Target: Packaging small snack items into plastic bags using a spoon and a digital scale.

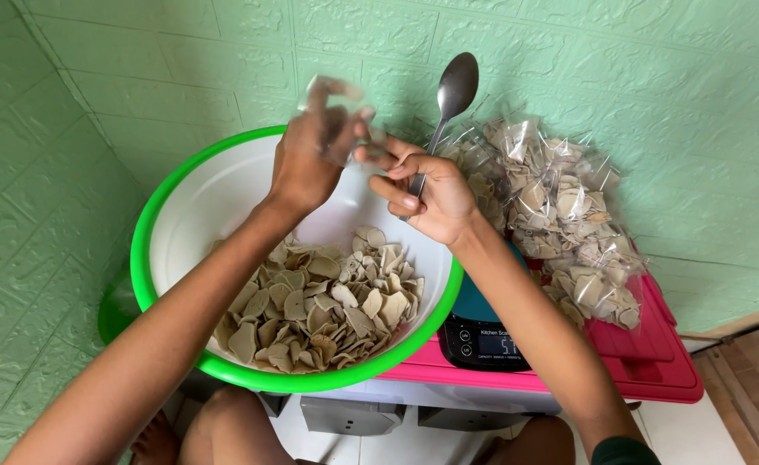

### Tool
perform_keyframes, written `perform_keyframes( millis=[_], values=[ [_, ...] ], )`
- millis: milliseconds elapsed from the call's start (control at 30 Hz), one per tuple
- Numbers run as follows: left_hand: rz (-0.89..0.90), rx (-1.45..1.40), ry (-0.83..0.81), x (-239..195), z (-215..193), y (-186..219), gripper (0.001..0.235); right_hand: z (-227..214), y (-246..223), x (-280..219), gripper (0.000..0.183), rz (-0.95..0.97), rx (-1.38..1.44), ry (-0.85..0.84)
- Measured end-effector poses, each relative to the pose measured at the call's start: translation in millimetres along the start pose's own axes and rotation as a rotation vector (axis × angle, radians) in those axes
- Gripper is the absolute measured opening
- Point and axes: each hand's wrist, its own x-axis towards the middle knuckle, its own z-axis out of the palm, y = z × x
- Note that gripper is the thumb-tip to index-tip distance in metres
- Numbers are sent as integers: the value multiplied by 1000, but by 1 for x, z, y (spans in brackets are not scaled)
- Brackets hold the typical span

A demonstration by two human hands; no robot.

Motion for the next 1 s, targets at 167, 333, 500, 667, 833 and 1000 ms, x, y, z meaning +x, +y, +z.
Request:
perform_keyframes(
  millis=[167,333,500,667,833,1000],
  values=[
    [-210,2,-96,-4,-5,7,19,2,1,-1,57,77,24,-79],
    [-166,89,-151,-3,-1,-15,34,10,1,0,65,25,98,-72],
    [-156,145,-250,-6,-1,-15,33,2,0,-2,83,68,139,-104],
    [-125,192,-247,-6,-5,1,38,15,-4,-4,92,46,97,-125],
    [-513,-624,5,11,-11,23,67,33,-7,-6,102,34,104,-32],
    [-202,-1048,-105,0,-24,35,87,33,-7,-4,103,63,87,36]
  ],
)
